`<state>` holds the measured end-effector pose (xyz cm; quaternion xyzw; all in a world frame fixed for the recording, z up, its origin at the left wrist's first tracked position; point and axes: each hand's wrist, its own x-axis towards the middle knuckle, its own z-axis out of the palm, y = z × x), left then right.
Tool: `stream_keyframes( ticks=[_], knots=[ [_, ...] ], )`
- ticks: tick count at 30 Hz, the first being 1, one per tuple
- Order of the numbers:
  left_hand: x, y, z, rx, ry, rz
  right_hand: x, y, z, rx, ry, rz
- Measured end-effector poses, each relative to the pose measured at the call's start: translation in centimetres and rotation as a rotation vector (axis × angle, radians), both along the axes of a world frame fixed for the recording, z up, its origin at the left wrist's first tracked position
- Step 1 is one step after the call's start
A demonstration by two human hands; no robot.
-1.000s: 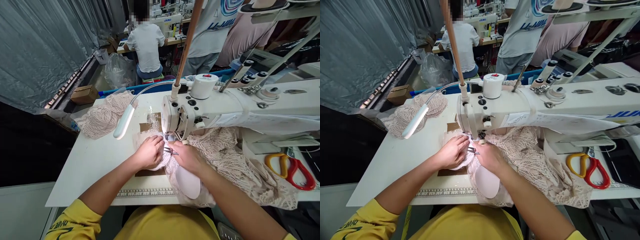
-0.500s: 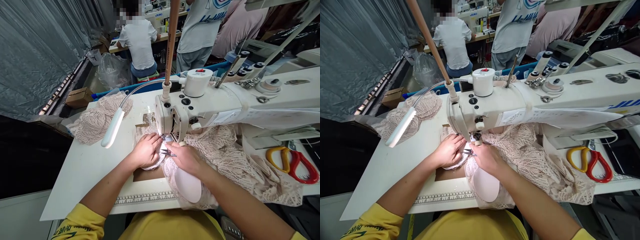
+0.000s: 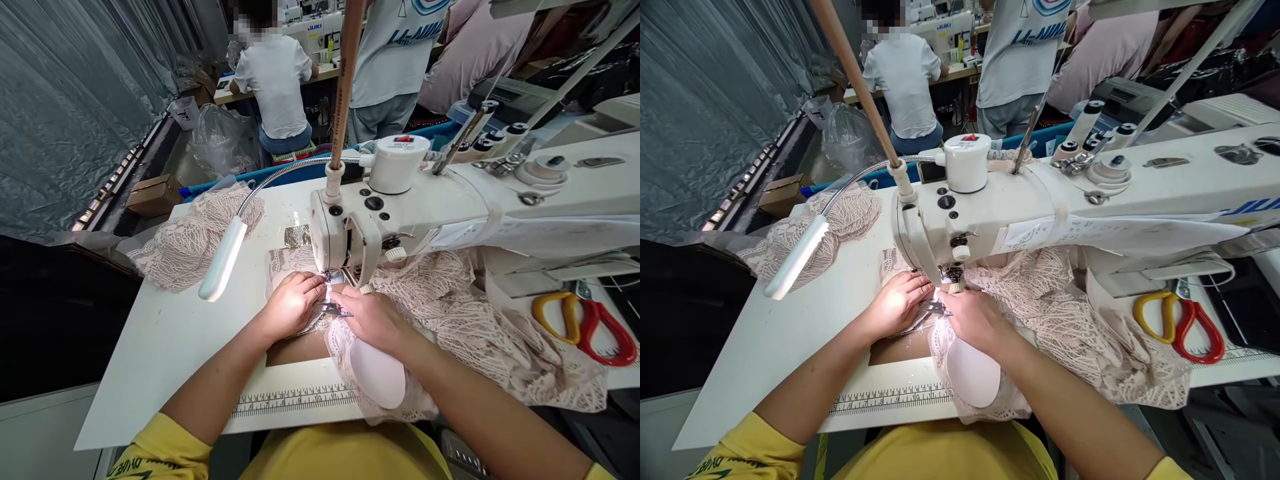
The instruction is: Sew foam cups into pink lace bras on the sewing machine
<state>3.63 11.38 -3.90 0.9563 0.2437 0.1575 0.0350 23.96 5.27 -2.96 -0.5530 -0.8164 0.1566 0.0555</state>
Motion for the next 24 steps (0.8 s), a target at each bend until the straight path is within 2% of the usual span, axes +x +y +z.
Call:
stream_keyframes(
  ticks=[8,12,17,21,24],
  knots=[
    [0.1,0.4,0.3,-0.073,0.055,0.033,-0.3,0.0,-0.2,-0.017,-0.041,-0.038],
    [0.2,0.7,0.1,-0.090,0.050,0.082,-0.3,0.1,0.0,-0.040,0.007,-0.061],
    [-0.1,0.7,-0.1,-0.087,0.048,0.143,1.6,-0.2,1.6,-0.056,0.100,-0.142],
    [-0.5,0.6,0.0,-0.100,0.073,0.171,3.6,-1.3,2.8,-0.181,0.030,-0.220],
    [-0.4,0.2,0.3,-0.110,0.097,0.179,4.3,-2.4,2.8,-0.243,-0.021,-0.231]
  ],
)
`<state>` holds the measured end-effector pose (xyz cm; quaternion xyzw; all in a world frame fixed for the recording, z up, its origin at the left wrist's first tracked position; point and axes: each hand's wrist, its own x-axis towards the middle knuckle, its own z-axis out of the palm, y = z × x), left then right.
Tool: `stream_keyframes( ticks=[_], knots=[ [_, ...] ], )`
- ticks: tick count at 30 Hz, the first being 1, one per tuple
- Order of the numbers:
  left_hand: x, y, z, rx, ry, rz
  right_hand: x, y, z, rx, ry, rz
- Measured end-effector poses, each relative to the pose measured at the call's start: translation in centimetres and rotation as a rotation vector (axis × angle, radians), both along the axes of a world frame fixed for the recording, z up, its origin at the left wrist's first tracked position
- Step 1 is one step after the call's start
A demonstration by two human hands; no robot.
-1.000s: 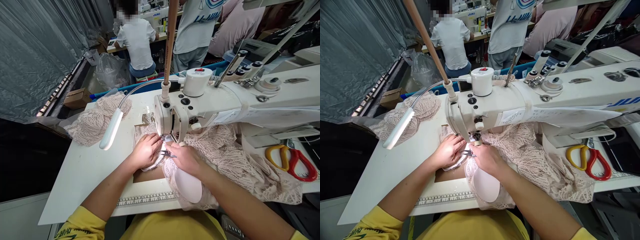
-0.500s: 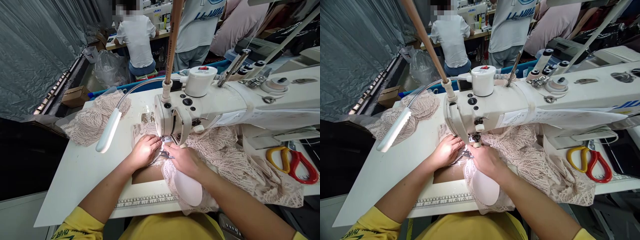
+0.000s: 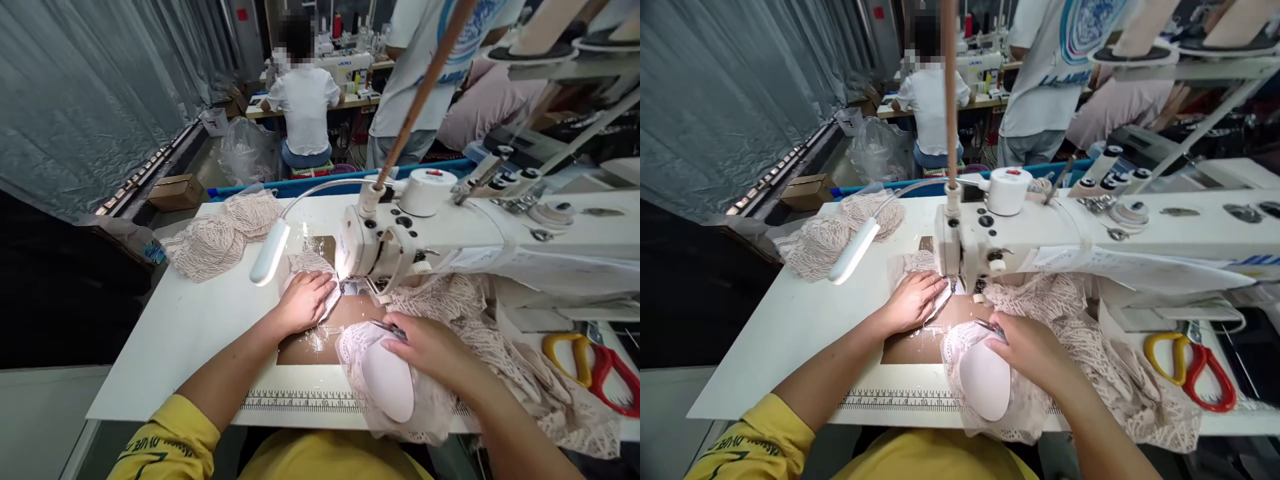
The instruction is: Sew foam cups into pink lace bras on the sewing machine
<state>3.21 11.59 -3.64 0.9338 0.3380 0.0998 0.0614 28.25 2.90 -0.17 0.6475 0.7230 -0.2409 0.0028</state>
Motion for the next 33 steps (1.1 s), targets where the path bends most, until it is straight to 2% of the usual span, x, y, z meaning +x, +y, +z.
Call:
stream_keyframes(
  ticks=[2,5,9,12,15,18,20,23,25,27,28,30,33],
  knots=[
    [0.3,-0.5,0.5,-0.030,0.021,0.051,0.2,-0.5,-0.3,0.007,-0.014,0.046],
    [0.3,-1.3,1.7,-0.132,0.103,0.194,0.1,-0.7,-0.5,0.067,-0.012,0.104],
    [-2.4,-1.9,3.3,-0.218,0.139,0.303,-1.7,-0.1,0.6,0.141,0.162,0.208],
    [-6.1,-2.4,3.9,-0.277,0.126,0.397,-5.1,0.5,1.9,0.003,0.305,0.249],
    [-9.9,-3.2,3.7,-0.351,0.132,0.447,-9.5,1.6,2.2,-0.115,0.470,0.256],
    [-13.2,-4.0,3.7,-0.408,0.113,0.443,-13.8,3.9,1.5,-0.007,0.637,0.259],
    [-15.3,-4.1,4.7,-0.329,0.029,0.480,-16.5,6.1,1.2,0.120,0.773,0.272],
    [-18.5,-2.8,7.9,0.031,-0.165,0.582,-20.1,10.3,1.9,0.447,0.894,0.236],
    [-20.3,-1.0,10.4,0.311,-0.252,0.631,-22.1,13.4,2.7,0.673,0.873,0.254],
    [-21.6,1.3,11.9,0.491,-0.261,0.633,-23.6,16.2,2.9,0.787,0.793,0.271],
    [-22.0,2.6,11.9,0.526,-0.243,0.619,-24.1,17.3,2.7,0.751,0.713,0.290],
    [-22.5,5.1,10.5,0.450,-0.162,0.588,-24.6,18.6,1.7,0.639,0.592,0.316],
    [-22.3,7.5,6.2,0.221,-0.067,0.563,-23.5,17.2,0.1,0.528,0.522,0.348]
  ],
)
